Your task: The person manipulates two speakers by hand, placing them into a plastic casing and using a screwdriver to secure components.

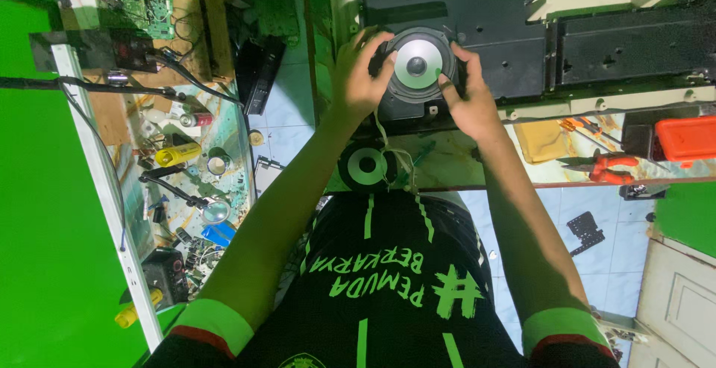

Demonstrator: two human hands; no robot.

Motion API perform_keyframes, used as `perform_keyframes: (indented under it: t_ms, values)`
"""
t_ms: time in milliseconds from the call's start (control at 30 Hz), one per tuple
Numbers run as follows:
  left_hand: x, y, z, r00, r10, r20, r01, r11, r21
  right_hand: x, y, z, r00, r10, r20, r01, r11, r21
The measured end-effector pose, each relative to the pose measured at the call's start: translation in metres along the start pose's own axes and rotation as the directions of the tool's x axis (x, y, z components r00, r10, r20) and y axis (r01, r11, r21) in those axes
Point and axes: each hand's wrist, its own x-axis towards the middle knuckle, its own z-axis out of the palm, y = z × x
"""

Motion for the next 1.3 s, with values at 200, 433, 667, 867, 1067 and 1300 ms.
perform_keyframes:
  t_ms: [200, 433, 667, 867, 1067, 1300]
  values:
    - [0.001, 0.001, -0.002, 0.997, -0.062, 0.055, 0.068, 0.991, -0.111, 0.0, 0.001, 0.002, 0.987, -0.156, -0.024, 0.155, 0.987, -0.049]
    - [-0.001, -0.005, 0.003, 1.0, -0.017, 0.007, 0.017, 1.0, -0.016, -0.006, -0.006, 0.003, 1.0, 0.011, -0.021, -0.013, 0.995, -0.097]
    - [-0.003, -0.008, 0.006, 0.996, -0.087, 0.006, 0.087, 0.996, 0.008, -0.01, -0.01, 0.006, 0.997, -0.068, -0.023, 0.065, 0.991, -0.117]
    - [-0.006, -0.005, 0.004, 0.997, -0.071, -0.004, 0.071, 0.997, 0.014, -0.014, -0.018, 0.005, 1.0, 0.026, -0.006, -0.027, 0.986, -0.162]
    - [-0.004, -0.003, 0.007, 0.998, -0.063, -0.027, 0.064, 0.998, 0.026, -0.016, -0.022, 0.005, 1.0, 0.009, -0.015, -0.012, 0.968, -0.25]
    - [-0.003, -0.005, 0.007, 0.995, -0.104, 0.003, 0.104, 0.994, -0.019, -0.016, -0.022, 0.009, 0.999, -0.017, -0.034, 0.009, 0.975, -0.224]
